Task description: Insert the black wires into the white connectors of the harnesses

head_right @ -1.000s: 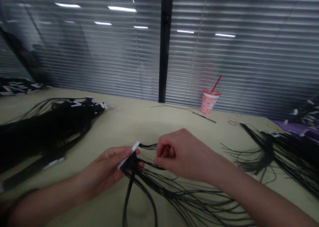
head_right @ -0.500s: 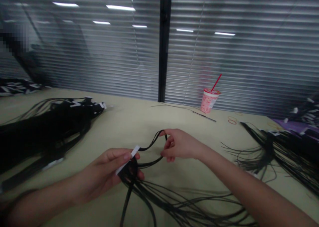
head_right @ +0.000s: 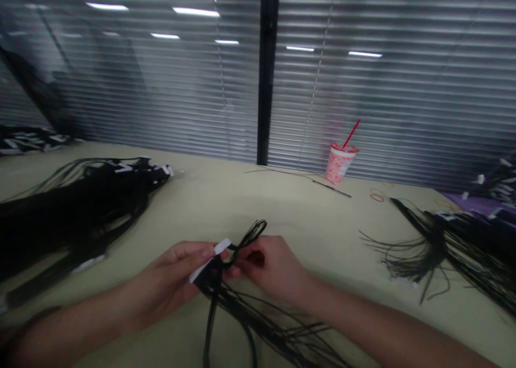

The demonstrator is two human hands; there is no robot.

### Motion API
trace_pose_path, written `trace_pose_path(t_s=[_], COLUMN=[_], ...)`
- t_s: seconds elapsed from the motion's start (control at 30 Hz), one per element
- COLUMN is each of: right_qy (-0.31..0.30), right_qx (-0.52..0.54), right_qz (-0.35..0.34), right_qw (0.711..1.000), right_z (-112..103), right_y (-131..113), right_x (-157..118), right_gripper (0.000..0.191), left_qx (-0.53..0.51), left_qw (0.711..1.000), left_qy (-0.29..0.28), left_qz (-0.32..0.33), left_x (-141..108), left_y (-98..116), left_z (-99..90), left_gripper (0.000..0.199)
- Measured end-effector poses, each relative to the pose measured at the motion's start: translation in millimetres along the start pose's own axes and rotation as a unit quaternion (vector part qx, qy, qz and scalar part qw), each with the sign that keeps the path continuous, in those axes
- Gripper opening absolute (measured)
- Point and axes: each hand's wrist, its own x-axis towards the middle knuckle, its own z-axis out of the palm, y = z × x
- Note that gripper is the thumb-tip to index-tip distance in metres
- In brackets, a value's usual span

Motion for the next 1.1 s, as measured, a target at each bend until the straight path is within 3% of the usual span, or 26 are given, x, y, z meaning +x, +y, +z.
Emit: trace_pose_path(t_s=[0.13,0.27,0.47,0.63,0.8,0.87,0.97,1.03,1.1], right_qy=[-0.03,-0.055,0.01,0.027,0.032,0.006,-0.081,-0.131,-0.104], right_qx=[-0.224,-0.267,-0.222,-0.185,-0.224,-0.224,-0.167,-0.073,0.068], right_qz=[-0.066,-0.094,-0.092,-0.118,-0.115,-0.115,-0.097,-0.071,-0.027], right_qw=[0.972,0.958,0.971,0.975,0.967,0.968,0.978,0.986,0.992], right_z=[-7.7,-16.1,-15.4,-7.0,-9.7,-17.8,-38.8,-57.0,-76.9], right_y=[-20.7,-36.6,-37.9,-36.2,-37.4,-39.5,-43.3,-43.8,-41.8], right_x=[-9.2,-13.3,-11.1,-11.8,-12.1,-11.4,-7.6,-3.2,1.1], right_gripper=[0.013,0.014,0.029,0.017,0.012,0.011,0.016,0.019,0.018], left_qx=[0.001,-0.009,-0.007,-0.005,0.003,0.006,0.016,0.015,0.005], left_qw=[0.999,0.999,0.998,0.998,0.998,0.998,0.998,0.997,0.997], left_qy=[0.031,0.04,0.041,0.043,0.055,0.058,0.054,0.059,0.07], left_qz=[0.015,0.016,0.035,0.035,0.031,0.032,0.041,0.041,0.037], left_x=[3.7,4.0,3.7,5.3,5.9,6.2,6.7,7.0,7.0], left_y=[-0.3,-0.3,-0.6,-0.5,-1.1,-1.5,-1.3,-0.4,1.2], left_z=[-1.3,-1.5,-2.1,-2.0,-2.9,-3.7,-5.1,-5.5,-5.2], left_gripper=[0.021,0.021,0.021,0.018,0.015,0.016,0.019,0.02,0.02])
